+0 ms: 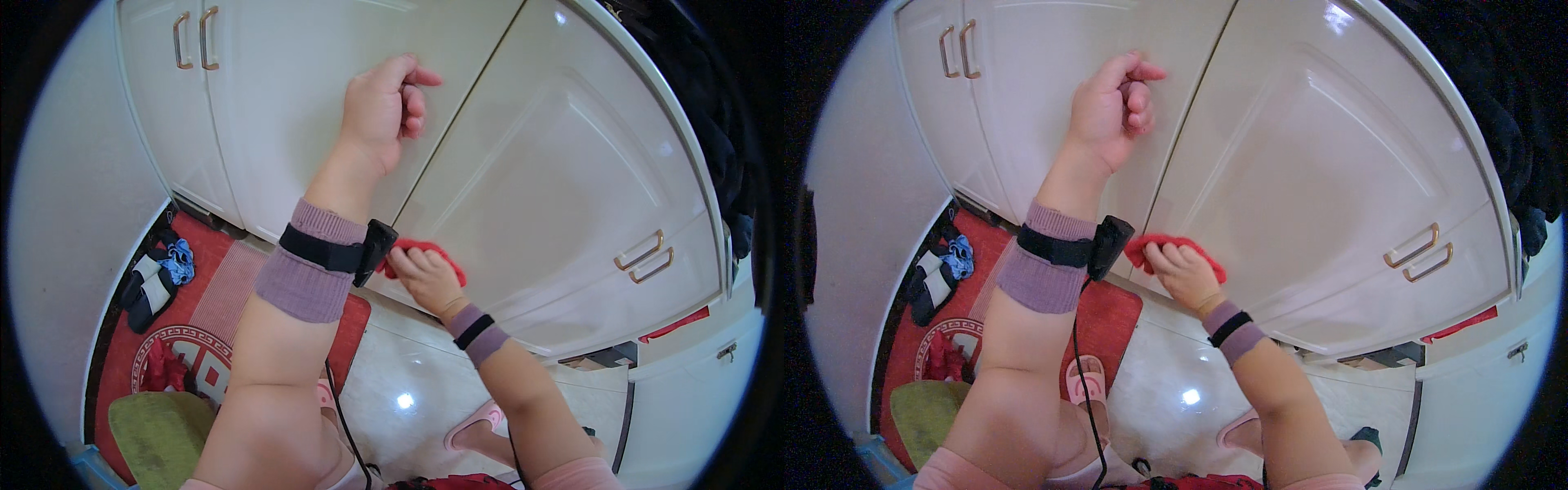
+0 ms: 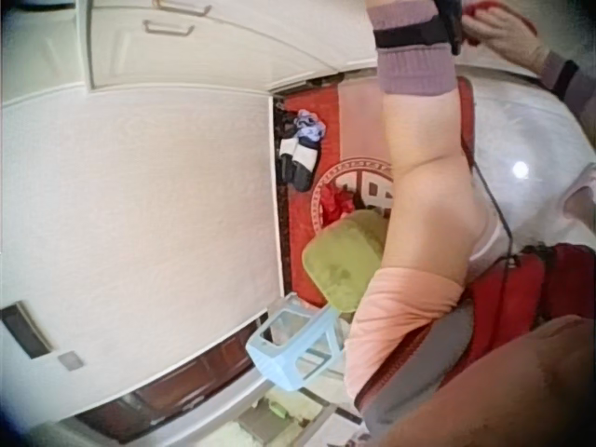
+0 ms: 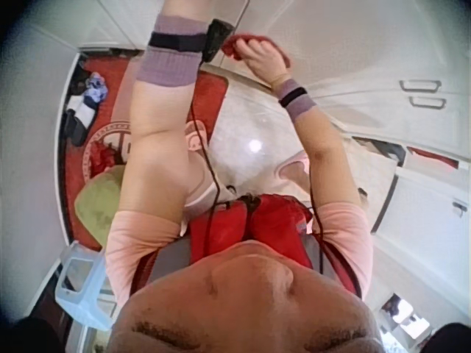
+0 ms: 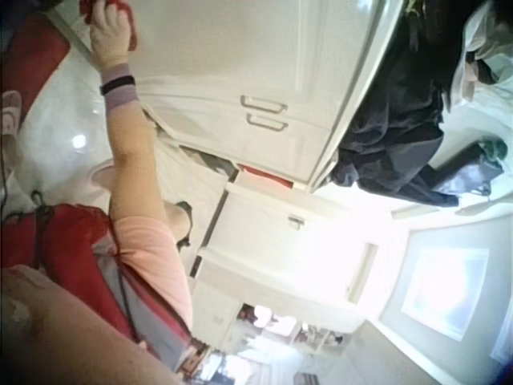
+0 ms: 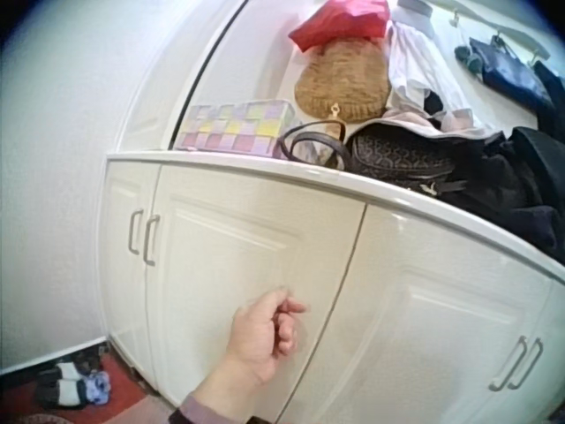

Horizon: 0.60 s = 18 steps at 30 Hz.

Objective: The person wipes the exterior surfaces and handles of a white cabinet with a red cloth, reaching across the doors and around the gold-colored handles.

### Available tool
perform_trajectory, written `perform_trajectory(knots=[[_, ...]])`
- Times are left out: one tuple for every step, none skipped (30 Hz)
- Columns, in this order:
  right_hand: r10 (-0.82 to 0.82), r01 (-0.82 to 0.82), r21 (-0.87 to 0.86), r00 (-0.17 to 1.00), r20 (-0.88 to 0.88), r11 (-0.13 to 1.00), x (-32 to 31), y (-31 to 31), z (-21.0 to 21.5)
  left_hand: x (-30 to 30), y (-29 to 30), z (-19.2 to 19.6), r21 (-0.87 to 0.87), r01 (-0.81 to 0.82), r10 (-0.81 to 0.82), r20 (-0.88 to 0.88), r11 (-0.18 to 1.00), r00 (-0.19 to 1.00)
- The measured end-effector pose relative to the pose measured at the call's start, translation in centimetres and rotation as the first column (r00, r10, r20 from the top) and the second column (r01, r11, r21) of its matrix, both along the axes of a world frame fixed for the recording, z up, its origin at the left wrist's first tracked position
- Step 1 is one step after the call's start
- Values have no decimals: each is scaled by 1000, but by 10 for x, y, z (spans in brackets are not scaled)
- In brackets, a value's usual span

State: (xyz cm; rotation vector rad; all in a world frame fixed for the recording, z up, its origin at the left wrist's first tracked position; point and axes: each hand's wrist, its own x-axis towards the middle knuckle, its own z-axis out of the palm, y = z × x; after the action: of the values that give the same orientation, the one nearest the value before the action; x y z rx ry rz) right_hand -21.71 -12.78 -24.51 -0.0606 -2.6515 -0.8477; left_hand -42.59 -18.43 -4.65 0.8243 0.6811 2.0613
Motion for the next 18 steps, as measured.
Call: perform_trajectory(knots=[[5, -3, -17, 995, 103, 1000, 3, 0, -12, 3, 1, 2, -10, -20, 20, -11, 1000, 1000], [8, -7, -14, 995, 98, 1000, 2, -4, -16, 3, 1, 2, -22, -47, 47, -24, 999, 999], [5, 5, -95, 994, 107, 995, 1, -7, -19, 3, 0, 3, -15, -48, 47, -28, 999, 998], [0, 20, -172, 993, 117, 985, 2, -7, -19, 4, 0, 2, -26, -46, 46, -15, 999, 999], [-4, 23, -163, 994, 114, 986, 2, -7, -10, 3, 1, 0, -36, -43, 43, -1, 998, 999], [60, -49, -209, 997, 47, 977, 2, -10, 10, 1, 0, -2, -28, -46, 46, -3, 999, 999], [121, -123, -250, 992, -21, 961, 2, -14, 30, -1, -1, -4, -34, -41, 41, 4, 999, 999], [85, -104, -222, 992, -95, 970, 4, -17, 57, -2, -2, -5, -39, -32, 33, 13, 999, 999], [53, -85, -168, 981, -188, 982, 7, -15, 85, -3, -2, -5, -33, -31, 32, 14, 999, 999], [7, -56, -144, 948, -318, 988, 8, -10, 106, -3, -1, -6, -15, -16, 16, 8, 1000, 1000], [-13, -17, -63, 893, -450, 998, 5, -13, 131, -4, -1, -8, -2, -5, 5, 3, 1000, 1000], [-42, 78, 53, 869, -493, 996, 4, -14, 158, -4, -3, -8, -1, -7, 7, 7, 1000, 1000], [-77, 125, 67, 869, -488, 990, 4, -10, 169, -4, -3, -8, 2, -1, 1, 0, 1000, 1000], [-71, 145, 129, 886, -459, 981, 5, -7, 165, -3, -2, -7, 10, 10, -10, -6, 1000, 1000], [-70, 163, 185, 901, -429, 969, 6, -2, 154, -2, -2, -7, 7, 15, -15, -4, 1000, 1000], [-61, 135, 180, 929, -364, 974, 8, 0, 139, -3, -2, -7, 4, 8, -8, 2, 1000, 1000], [-76, 120, 134, 953, -293, 984, 8, -3, 122, -4, -1, -8, 0, -2, 2, 4, 1000, 1000], [-78, 107, 107, 966, -247, 988, 9, -3, 102, -4, 0, -8, -3, -5, 5, 5, 1000, 1000]])
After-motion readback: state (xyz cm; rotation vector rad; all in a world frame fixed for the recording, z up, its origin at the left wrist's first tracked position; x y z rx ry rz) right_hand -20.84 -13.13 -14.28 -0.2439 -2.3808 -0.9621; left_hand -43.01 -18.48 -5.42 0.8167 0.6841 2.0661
